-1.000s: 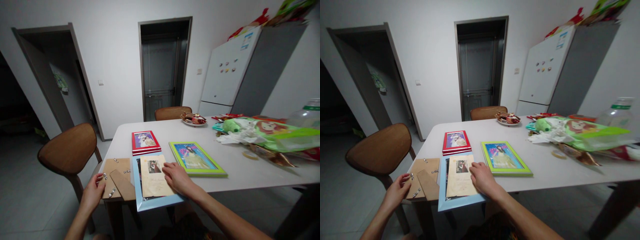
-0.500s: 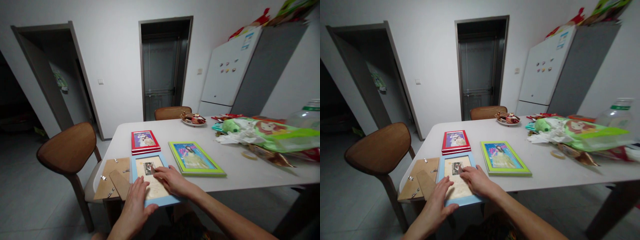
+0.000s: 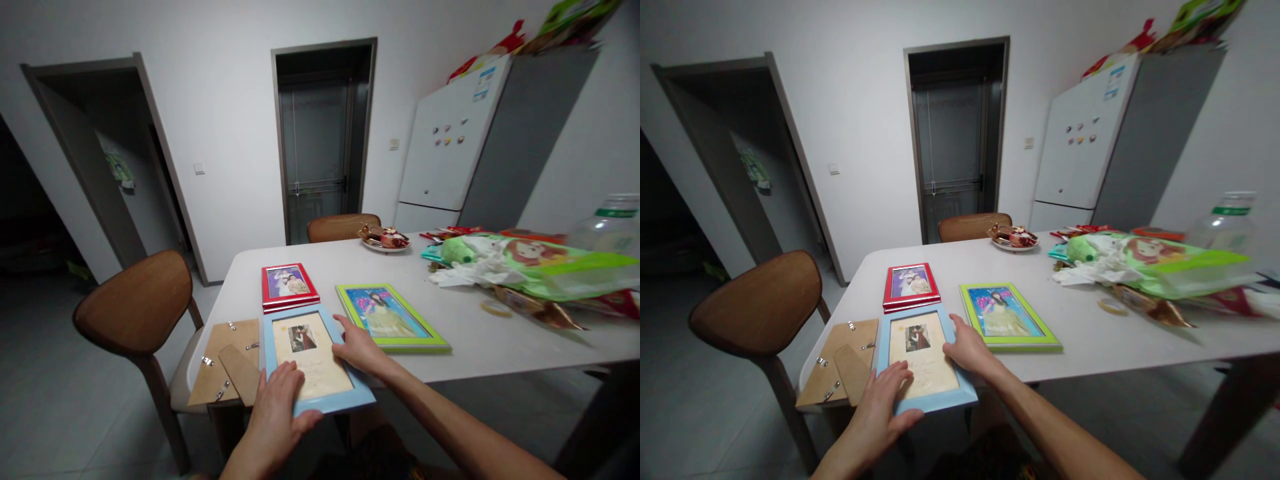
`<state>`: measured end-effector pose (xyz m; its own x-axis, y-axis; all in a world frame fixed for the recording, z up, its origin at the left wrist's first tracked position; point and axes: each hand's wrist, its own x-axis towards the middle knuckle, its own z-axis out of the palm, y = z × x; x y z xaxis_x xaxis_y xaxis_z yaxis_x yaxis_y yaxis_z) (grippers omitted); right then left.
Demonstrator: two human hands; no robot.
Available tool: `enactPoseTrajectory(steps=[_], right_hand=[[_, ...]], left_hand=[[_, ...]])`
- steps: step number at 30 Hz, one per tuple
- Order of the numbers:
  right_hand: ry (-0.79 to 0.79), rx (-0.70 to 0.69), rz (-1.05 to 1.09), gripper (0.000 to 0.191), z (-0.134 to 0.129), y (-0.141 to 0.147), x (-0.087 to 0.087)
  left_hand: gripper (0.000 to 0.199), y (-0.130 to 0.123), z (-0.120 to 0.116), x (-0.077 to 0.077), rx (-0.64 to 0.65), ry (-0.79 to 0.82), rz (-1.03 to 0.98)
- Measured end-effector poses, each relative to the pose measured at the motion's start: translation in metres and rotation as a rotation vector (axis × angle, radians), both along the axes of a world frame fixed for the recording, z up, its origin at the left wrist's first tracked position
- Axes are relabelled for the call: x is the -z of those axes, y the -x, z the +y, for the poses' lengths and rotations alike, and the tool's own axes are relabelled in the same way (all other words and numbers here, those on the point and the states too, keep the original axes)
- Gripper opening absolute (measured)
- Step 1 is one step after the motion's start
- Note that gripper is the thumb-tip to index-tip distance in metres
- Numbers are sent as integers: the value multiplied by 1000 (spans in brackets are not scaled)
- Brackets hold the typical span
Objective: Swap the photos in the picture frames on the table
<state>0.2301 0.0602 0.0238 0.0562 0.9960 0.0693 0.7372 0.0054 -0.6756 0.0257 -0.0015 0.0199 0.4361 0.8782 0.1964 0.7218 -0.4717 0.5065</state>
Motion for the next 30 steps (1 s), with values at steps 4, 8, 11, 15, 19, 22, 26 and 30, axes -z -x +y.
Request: enactPoseTrajectory(steps=[4,8,11,15,19,22,26,30], right_hand=[[175,-22,724,61,-8,4,-24],[125,0,997,66,-18,11,-49],[118,-75,1024,66,-22,14,-60],[101,-156,870,61,-20,10,-58],[52,-64,470,59,-11,-3,-37],[-48,-3,32,51,-5,-12,-16],[-113,-44,-315,41,-3,-13,5],[-128,-64,-467,30,-5,-9,10]], left_hand=[[47,-12,7,-5,-61,-9,-131],[63,-36,8,-17,-2,-176,-205],[59,-47,5,-27,73,-333,-231],[52,-35,4,-38,-8,-439,-279],[42,5,9,-35,-357,-439,-354],[40,39,11,-21,-500,-374,-297],[36,67,7,3,-548,-257,-173],[34,75,1,17,-530,-287,-28]])
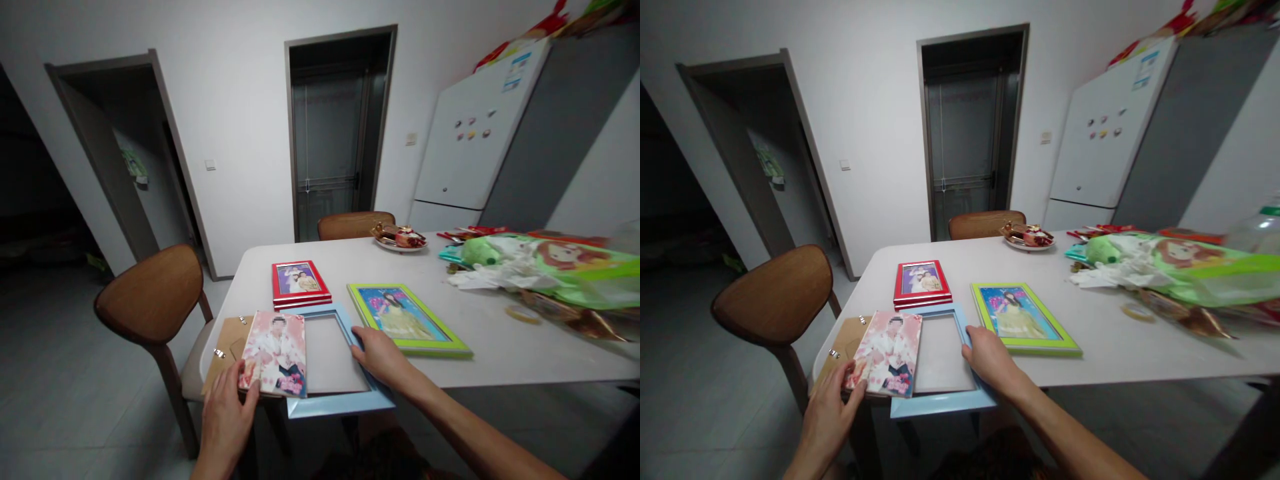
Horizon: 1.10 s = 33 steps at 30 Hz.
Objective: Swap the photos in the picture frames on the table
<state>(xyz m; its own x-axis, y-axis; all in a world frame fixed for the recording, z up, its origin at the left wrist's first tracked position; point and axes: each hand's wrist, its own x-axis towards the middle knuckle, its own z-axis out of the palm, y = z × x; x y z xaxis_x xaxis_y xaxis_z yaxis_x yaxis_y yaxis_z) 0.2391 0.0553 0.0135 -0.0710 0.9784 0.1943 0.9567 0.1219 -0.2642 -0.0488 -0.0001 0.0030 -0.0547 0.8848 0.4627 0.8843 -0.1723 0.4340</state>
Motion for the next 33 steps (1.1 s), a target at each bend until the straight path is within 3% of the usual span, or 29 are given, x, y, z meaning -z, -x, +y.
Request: enactPoseTrajectory(steps=[5,8,12,17,20,22,25,27,29,33], right_hand=[[-11,-4,-59,29,-4,3,-2],[-99,-34,-16,36,-7,11,-5],[-108,-139,147,37,-11,36,-8],[15,-317,408,34,-14,68,-8],[-18,-286,621,41,-11,74,-10],[-20,-198,829,47,-7,74,-11],[198,-69,1168,52,-2,77,-10],[389,-51,1375,48,-3,81,-9],[441,-84,1578,39,-6,83,-9],[235,-53,1756,38,-6,70,-16]], left_hand=[[32,-1,-3,5,20,-51,141],[37,-7,-2,7,138,-65,176],[50,-21,0,6,318,6,254],[49,-30,10,7,394,41,211],[41,-27,17,-2,371,-36,-37],[34,-27,20,-16,273,-84,-316],[30,-39,19,-37,123,-77,-843],[34,-56,15,-44,155,-16,-1211],[38,-74,12,-41,261,69,-1463],[43,-88,9,-25,371,178,-1503]])
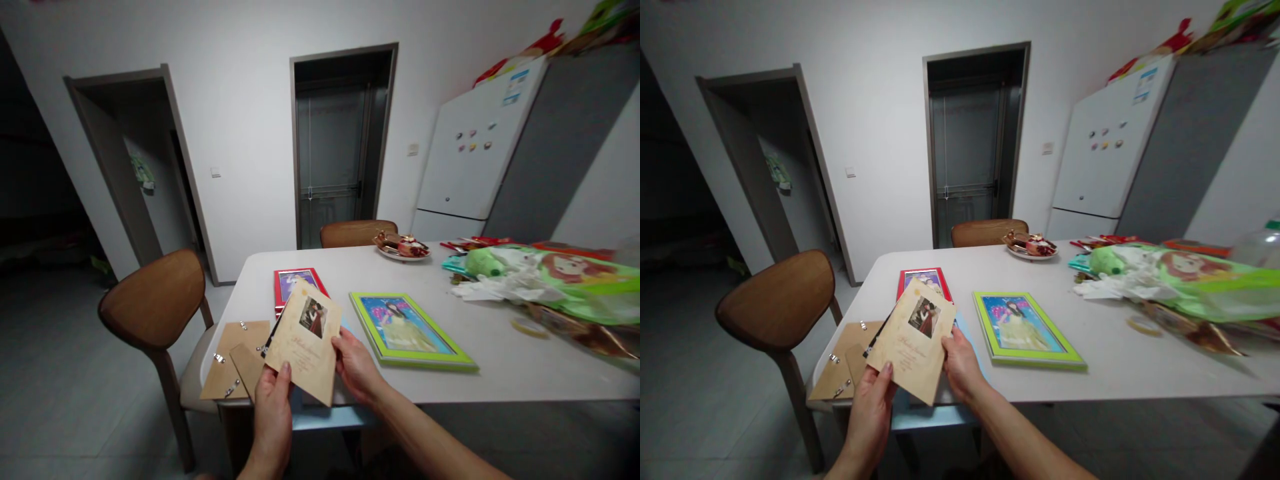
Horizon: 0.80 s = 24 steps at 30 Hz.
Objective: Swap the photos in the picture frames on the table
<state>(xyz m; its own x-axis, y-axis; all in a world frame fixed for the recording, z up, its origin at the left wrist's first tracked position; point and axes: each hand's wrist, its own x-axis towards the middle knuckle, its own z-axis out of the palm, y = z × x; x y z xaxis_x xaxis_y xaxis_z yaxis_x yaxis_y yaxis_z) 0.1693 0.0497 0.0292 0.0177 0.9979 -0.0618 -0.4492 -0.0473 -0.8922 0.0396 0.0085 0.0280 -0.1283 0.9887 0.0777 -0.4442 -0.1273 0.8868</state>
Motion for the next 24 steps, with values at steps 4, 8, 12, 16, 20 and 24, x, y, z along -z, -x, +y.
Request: enactPoseTrajectory(steps=[4,8,12,16,20,24], right_hand=[[13,10,-292,47,9,-35,0],[-38,128,-709,47,19,-60,11],[-88,188,-1030,45,26,-57,13],[-169,153,-1299,40,26,-47,7],[-221,133,-1610,28,19,-42,6],[-198,136,-1795,27,13,-38,10]], left_hand=[[49,12,0,7,-47,-10,261],[41,15,-8,12,37,-123,778],[41,6,-15,20,115,-280,1101],[40,4,-14,24,127,-367,1277],[31,6,-12,25,131,-422,1407],[28,4,-14,24,113,-447,1483]])
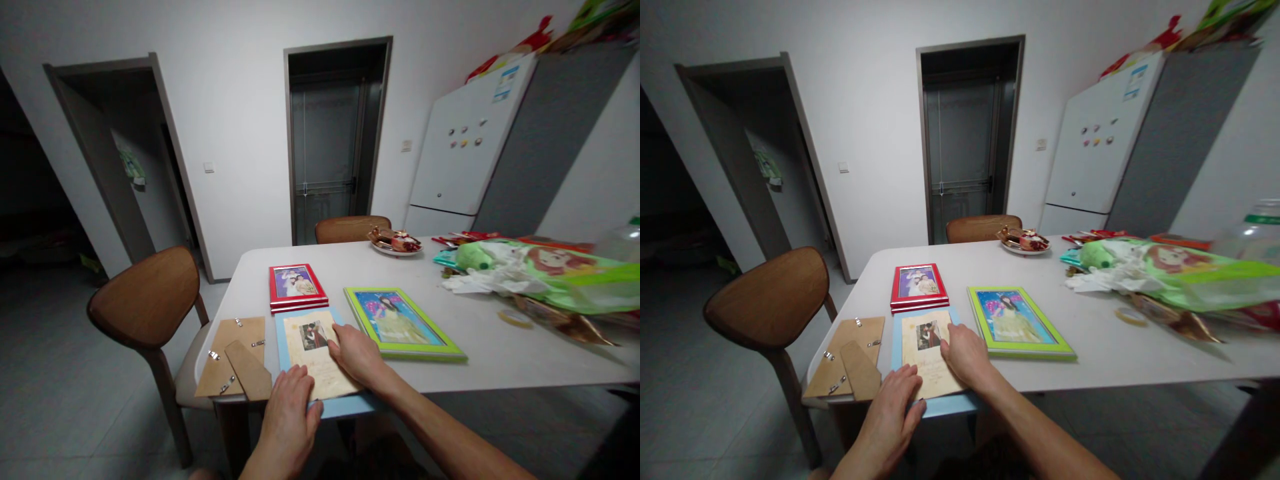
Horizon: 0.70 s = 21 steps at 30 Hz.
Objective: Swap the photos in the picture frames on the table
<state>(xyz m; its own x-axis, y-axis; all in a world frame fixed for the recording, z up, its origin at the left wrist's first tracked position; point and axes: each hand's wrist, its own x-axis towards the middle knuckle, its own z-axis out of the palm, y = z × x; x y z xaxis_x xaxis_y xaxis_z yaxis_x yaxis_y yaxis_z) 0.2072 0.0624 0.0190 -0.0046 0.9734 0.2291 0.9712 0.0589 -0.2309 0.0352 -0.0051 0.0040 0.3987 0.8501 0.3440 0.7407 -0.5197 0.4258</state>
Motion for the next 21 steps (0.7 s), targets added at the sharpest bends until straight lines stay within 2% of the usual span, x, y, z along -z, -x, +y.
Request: enactPoseTrajectory(steps=[3,6,10,14,17,21], right_hand=[[-22,0,-41,28,-2,2,2],[-66,-17,-43,40,-2,0,3],[-25,-69,-72,22,-1,-3,-1],[-67,-157,-33,23,1,5,-7],[-73,-268,61,26,-1,23,-10],[-39,-437,135,31,-8,63,-12]], left_hand=[[28,-1,-1,-2,-6,1,34],[25,-2,-2,-4,-5,13,48],[22,-4,-3,-5,-3,-6,1],[30,4,-3,-4,47,12,-93],[39,32,2,-5,-3,24,-147],[45,93,14,0,-221,13,-85]])
